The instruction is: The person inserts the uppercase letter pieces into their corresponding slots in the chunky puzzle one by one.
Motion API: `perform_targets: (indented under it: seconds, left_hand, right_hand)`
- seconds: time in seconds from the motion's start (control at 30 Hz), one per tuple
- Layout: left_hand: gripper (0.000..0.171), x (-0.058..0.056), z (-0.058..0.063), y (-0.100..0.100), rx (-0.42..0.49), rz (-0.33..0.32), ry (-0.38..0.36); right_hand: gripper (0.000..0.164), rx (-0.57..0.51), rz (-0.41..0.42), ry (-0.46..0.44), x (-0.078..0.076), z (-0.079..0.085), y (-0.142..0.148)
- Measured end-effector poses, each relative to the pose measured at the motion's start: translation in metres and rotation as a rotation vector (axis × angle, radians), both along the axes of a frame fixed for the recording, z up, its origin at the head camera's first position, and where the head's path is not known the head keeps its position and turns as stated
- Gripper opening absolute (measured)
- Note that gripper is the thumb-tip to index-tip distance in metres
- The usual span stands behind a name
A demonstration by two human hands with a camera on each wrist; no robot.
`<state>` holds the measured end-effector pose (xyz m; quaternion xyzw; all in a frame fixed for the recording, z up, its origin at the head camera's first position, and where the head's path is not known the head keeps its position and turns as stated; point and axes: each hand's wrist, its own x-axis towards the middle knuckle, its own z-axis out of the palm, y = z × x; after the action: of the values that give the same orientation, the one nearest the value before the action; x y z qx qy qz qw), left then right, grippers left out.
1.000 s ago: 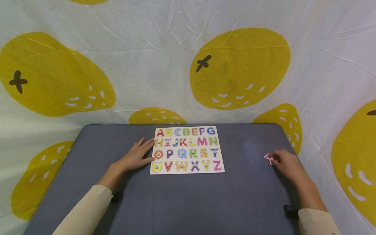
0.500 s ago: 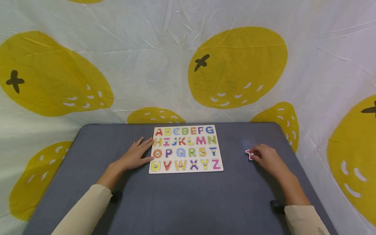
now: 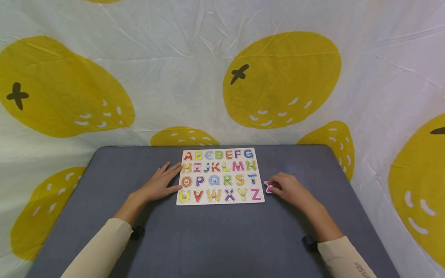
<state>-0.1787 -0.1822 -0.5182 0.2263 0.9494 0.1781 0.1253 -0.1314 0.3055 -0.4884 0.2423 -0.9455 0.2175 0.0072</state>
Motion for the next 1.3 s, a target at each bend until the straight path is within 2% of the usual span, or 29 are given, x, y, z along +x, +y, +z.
perform_targets:
  seconds: [0.43, 1.3]
  left_hand:
    - [0.085, -0.003, -0.001, 0.001, -0.003, -0.005, 0.008]
    - [0.088, -0.004, -0.005, -0.002, -0.008, -0.002, -0.015]
  right_hand:
    - [0.011, -0.025, 0.091, -0.098, 0.0, -0.009, -0.033]
    - [0.01, -0.009, 0.069, -0.155, 0.0, -0.013, -0.046]
